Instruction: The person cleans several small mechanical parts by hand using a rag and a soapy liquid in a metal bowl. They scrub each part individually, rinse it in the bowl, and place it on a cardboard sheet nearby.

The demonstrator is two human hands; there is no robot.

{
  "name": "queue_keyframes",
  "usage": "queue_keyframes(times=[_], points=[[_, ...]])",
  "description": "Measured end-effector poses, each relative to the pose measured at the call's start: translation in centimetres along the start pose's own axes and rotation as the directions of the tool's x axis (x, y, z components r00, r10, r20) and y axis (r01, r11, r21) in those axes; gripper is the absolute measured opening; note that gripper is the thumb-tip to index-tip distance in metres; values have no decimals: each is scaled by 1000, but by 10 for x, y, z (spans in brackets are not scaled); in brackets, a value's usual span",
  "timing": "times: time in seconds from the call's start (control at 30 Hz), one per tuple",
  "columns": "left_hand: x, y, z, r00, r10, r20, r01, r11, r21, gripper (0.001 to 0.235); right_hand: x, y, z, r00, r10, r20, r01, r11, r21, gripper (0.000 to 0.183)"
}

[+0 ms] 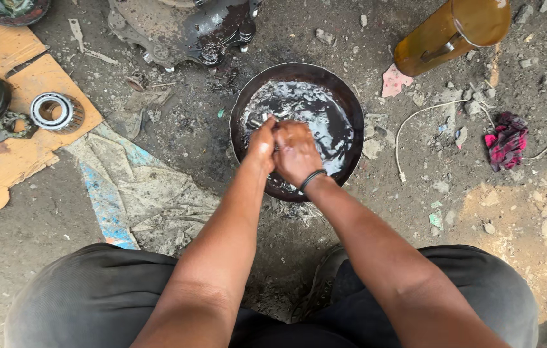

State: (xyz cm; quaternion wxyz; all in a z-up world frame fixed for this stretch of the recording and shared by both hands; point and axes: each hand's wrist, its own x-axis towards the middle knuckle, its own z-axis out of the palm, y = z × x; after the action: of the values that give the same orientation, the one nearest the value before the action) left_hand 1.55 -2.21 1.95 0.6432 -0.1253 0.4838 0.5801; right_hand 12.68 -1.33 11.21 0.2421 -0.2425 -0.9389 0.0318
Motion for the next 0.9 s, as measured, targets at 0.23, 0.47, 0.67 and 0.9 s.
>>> queue_keyframes(times=[0.23, 0.47, 0.67, 0.9], points=[[-14, -33, 24, 976, 212, 41, -198, 801, 565, 63, 10, 64, -3, 324, 660, 678, -946, 216, 241, 26], [-32, -16, 35, 976, 132, 172, -158, 976, 149, 52, -24, 103, 14, 147, 559, 816, -651, -567, 505, 26], [-35, 16, 22, 998, 24, -56, -34, 982, -184, 36, -1, 82, 15, 622, 728, 289, -735, 415, 536, 18], [-13, 30, 18, 983, 70, -170, -62, 997, 51, 27, 35, 47, -33, 921, 212, 327, -317, 895, 312, 63]])
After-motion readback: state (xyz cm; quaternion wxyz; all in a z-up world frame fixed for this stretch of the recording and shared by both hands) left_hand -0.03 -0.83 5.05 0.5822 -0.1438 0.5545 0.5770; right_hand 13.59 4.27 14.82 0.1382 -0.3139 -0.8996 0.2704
